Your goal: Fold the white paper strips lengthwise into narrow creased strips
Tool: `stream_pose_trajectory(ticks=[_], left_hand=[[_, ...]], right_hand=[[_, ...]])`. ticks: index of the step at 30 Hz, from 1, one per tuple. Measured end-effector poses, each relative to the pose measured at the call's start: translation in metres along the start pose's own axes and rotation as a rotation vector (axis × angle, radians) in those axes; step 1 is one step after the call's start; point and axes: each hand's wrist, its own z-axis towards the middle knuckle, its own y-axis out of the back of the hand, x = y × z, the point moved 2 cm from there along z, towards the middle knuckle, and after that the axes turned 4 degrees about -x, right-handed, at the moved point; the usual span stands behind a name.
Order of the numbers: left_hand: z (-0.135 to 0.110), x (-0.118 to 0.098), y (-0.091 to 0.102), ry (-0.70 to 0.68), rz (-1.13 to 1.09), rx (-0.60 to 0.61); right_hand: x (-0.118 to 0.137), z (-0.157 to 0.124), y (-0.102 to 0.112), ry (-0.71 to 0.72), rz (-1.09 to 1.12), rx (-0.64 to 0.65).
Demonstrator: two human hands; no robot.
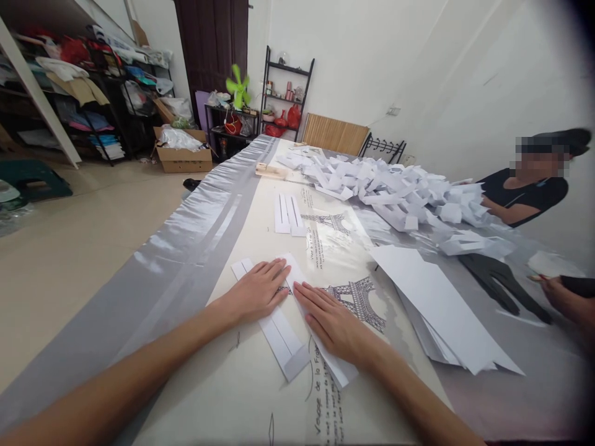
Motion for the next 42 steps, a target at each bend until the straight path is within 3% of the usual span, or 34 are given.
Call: stream_pose_trajectory(ticks=[7, 15, 24, 29, 36, 42], left_hand=[[-0.002, 0.002, 0.0, 0.004, -0.013, -0.01], [0.006, -0.005, -0.008, 0.047, -0.014, 0.045], [0.014, -0.031, -0.023, 0.162, 0.083, 0.028], [0.014, -0.029, -0.021, 0.165, 0.093, 0.027], [0.016, -0.033, -0.014, 0.218, 0.102, 0.132], [0.016, -0.033, -0.012, 0.219, 0.089, 0.145]], right_hand=[[0.004, -0.007, 0.006, 0.005, -0.026, 0.009], [0.019, -0.048, 0.018, 0.004, -0.043, 0.074], [0.035, -0.075, 0.016, -0.241, 0.127, -0.089], [0.039, -0.087, 0.008, -0.177, 0.086, -0.115], [0.036, -0.093, 0.004, -0.128, 0.018, -0.108], [0.043, -0.081, 0.016, -0.062, -0.059, -0.076]])
